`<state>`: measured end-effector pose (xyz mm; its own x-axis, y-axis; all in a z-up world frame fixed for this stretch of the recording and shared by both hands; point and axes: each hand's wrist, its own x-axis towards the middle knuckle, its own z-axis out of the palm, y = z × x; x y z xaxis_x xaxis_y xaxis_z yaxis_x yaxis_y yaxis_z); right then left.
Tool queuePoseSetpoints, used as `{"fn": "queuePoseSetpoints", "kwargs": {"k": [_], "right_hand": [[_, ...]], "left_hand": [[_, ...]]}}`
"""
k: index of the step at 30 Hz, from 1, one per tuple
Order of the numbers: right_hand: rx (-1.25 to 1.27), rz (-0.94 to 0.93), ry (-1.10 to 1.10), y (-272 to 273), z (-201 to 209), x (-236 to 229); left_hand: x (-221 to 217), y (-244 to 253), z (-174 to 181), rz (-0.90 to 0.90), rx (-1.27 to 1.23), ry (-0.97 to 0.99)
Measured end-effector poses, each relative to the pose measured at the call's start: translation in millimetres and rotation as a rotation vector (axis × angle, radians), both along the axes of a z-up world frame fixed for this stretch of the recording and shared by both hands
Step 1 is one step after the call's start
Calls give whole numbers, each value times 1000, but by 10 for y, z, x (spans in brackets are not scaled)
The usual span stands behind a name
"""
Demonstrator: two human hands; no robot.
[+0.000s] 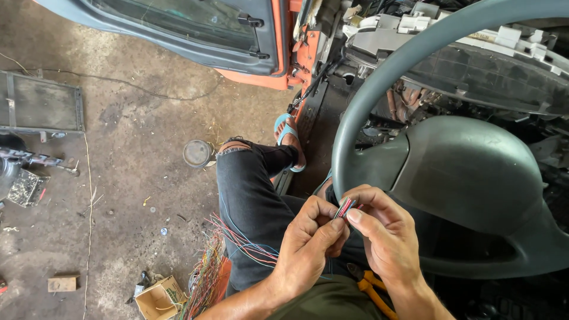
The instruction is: The person pulls a red wire through the dashboard of a vehicle and uses pliers to cut and strip the ends. They then twist the exposed ends of the red, blue, and green wires together by hand.
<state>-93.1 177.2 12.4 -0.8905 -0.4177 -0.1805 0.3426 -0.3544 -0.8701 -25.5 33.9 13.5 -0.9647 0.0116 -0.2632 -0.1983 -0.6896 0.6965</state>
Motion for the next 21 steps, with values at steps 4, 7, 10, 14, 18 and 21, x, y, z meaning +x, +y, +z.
{"fn": "queuePoseSetpoints", "kwargs": {"k": [4,7,10,14,18,21], "right_hand": [[-6,-1,33,10,-72,15],[-11,-29,58,-14,-56,17],[-15,-50,67,-21,-47,24],[-21,-72,70,-17,-56,44],[-44,-76,46,1,-103,60],[-124,-56,12,28,-168,81]], "left_hand": [[8,25,-15,22,-34,19],[20,36,-33,36,-40,43],[24,43,-32,48,-31,56],[26,46,-43,55,-11,47],[13,34,-68,61,45,46],[1,13,-47,56,96,16]]}}
